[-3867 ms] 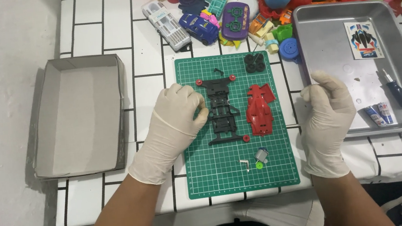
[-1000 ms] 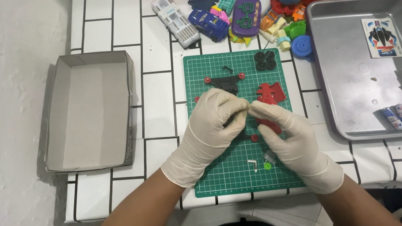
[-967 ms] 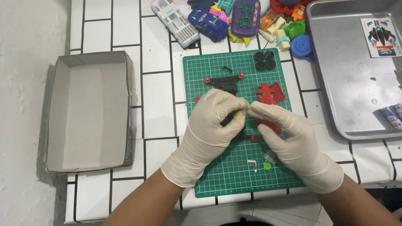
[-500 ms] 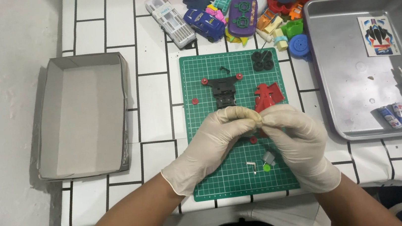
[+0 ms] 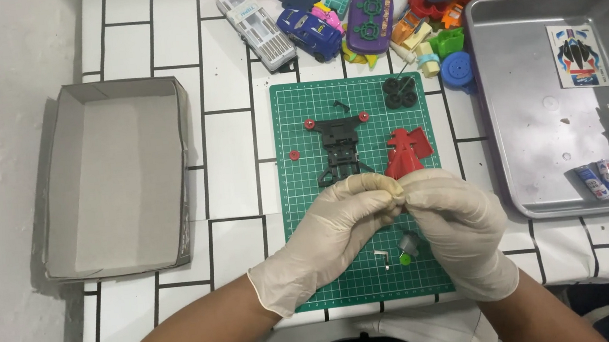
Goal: Assembling a plastic toy car chassis by fitting and snapping small components together on a cutting mat.
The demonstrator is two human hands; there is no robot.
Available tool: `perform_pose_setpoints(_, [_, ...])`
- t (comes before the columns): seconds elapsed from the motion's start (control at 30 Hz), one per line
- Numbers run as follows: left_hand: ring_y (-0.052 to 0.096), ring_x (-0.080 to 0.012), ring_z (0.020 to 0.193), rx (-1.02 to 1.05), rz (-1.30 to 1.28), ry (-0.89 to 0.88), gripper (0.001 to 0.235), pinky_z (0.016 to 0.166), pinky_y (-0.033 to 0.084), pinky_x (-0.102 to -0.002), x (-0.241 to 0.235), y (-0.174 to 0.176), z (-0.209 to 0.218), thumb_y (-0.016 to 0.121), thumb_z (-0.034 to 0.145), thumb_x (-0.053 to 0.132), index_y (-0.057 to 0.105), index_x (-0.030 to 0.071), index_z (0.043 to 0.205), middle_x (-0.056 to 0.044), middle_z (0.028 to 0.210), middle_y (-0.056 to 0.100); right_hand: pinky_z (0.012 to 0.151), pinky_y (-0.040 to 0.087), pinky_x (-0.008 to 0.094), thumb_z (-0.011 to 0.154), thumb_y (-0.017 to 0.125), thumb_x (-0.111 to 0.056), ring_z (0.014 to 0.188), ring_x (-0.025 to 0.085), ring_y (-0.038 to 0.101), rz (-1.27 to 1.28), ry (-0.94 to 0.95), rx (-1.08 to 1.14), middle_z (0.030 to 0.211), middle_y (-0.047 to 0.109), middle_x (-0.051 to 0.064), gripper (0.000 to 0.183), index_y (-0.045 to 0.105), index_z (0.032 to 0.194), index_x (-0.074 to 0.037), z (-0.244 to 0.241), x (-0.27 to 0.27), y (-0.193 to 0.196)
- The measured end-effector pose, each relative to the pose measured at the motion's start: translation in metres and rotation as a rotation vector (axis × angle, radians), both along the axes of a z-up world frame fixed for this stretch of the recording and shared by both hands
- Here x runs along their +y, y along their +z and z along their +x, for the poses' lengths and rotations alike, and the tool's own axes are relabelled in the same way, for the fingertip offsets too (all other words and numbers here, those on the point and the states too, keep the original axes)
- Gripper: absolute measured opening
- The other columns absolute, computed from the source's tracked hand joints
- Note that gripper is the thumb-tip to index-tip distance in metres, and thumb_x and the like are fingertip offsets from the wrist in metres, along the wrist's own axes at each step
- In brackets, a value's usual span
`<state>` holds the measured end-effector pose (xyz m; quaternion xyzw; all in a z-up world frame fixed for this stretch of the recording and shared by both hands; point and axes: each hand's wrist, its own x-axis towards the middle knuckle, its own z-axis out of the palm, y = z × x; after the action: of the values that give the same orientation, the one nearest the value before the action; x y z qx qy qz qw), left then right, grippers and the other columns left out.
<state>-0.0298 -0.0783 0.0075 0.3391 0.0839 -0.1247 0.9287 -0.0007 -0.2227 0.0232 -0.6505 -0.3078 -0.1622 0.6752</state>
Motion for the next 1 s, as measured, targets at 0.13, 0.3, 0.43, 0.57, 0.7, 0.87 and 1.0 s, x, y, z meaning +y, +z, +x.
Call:
perform_pose_setpoints(0.13, [0.071, -0.0142, 0.086, -0.062, 0.128, 0.039, 0.013, 0.085, 0.058, -0.026, -0.001, 0.007, -0.002, 0.073, 0.089, 0.001, 0.075, 0.006, 0.1, -0.007, 0.09, 0.073, 0.073, 0.062, 0.038, 0.079, 0.073, 0.019, 0.078, 0.029, 0.075, 0.027, 0.031, 0.026, 0.085, 0.074, 0.023, 0.015, 0.069, 0.084, 0.005, 0.003, -0.005, -0.004])
perform_pose_setpoints(0.3, [0.071, -0.012, 0.085, -0.234, 0.461, 0.116, 0.012, 0.082, 0.059, -0.026, 0.007, 0.025, -0.006, 0.078, 0.087, 0.003, 0.078, 0.006, 0.098, -0.007, 0.09, 0.075, 0.07, 0.06, 0.037, 0.077, 0.071, 0.023, 0.079, 0.03, 0.075, 0.022, 0.054, 0.075, 0.084, 0.074, 0.022, 0.019, 0.068, 0.087, 0.007, 0.007, -0.003, 0.003])
perform_pose_setpoints(0.43, [0.072, -0.0152, 0.081, -0.419, 0.685, 0.239, 0.014, 0.08, 0.057, -0.029, 0.009, 0.03, -0.007, 0.081, 0.084, 0.004, 0.079, 0.007, 0.098, -0.007, 0.086, 0.075, 0.073, 0.06, 0.037, 0.076, 0.074, 0.021, 0.085, 0.03, 0.075, -0.02, -0.008, 0.081, 0.087, 0.075, 0.02, 0.021, 0.07, 0.089, 0.006, 0.006, -0.006, -0.01])
perform_pose_setpoints(0.57, [0.069, -0.0172, 0.081, -0.686, 0.997, 0.394, 0.016, 0.081, 0.056, -0.028, 0.011, 0.025, -0.003, 0.079, 0.086, 0.003, 0.079, 0.013, 0.099, -0.001, 0.084, 0.073, 0.076, 0.061, 0.038, 0.073, 0.078, 0.02, 0.086, 0.03, 0.076, -0.052, -0.016, 0.061, 0.087, 0.076, 0.019, 0.023, 0.07, 0.09, 0.007, 0.007, -0.008, -0.017])
perform_pose_setpoints(0.7, [0.065, -0.0191, 0.079, -0.836, 1.17, 0.501, 0.019, 0.078, 0.056, -0.029, 0.011, 0.017, 0.0, 0.077, 0.085, 0.0, 0.078, 0.013, 0.099, 0.0, 0.081, 0.069, 0.078, 0.061, 0.039, 0.074, 0.08, 0.018, 0.088, 0.03, 0.076, -0.106, -0.013, 0.036, 0.088, 0.077, 0.018, 0.021, 0.072, 0.09, 0.007, 0.008, -0.008, -0.016])
perform_pose_setpoints(0.87, [0.068, -0.0146, 0.082, -0.393, 0.653, 0.225, 0.012, 0.079, 0.055, -0.027, 0.008, 0.017, -0.001, 0.075, 0.086, 0.0, 0.077, 0.006, 0.097, -0.007, 0.087, 0.074, 0.071, 0.063, 0.039, 0.073, 0.077, 0.021, 0.082, 0.03, 0.076, -0.104, -0.027, -0.1, 0.087, 0.077, 0.019, 0.023, 0.073, 0.088, 0.004, 0.007, -0.004, -0.011])
perform_pose_setpoints(1.0, [0.072, -0.0137, 0.086, -0.113, 0.302, 0.117, 0.013, 0.081, 0.057, -0.025, 0.002, 0.005, 0.004, 0.074, 0.087, -0.001, 0.076, 0.003, 0.099, -0.007, 0.092, 0.076, 0.069, 0.063, 0.039, 0.075, 0.075, 0.021, 0.08, 0.029, 0.076, -0.059, -0.041, -0.13, 0.087, 0.076, 0.02, 0.021, 0.071, 0.086, 0.004, 0.006, -0.004, -0.009])
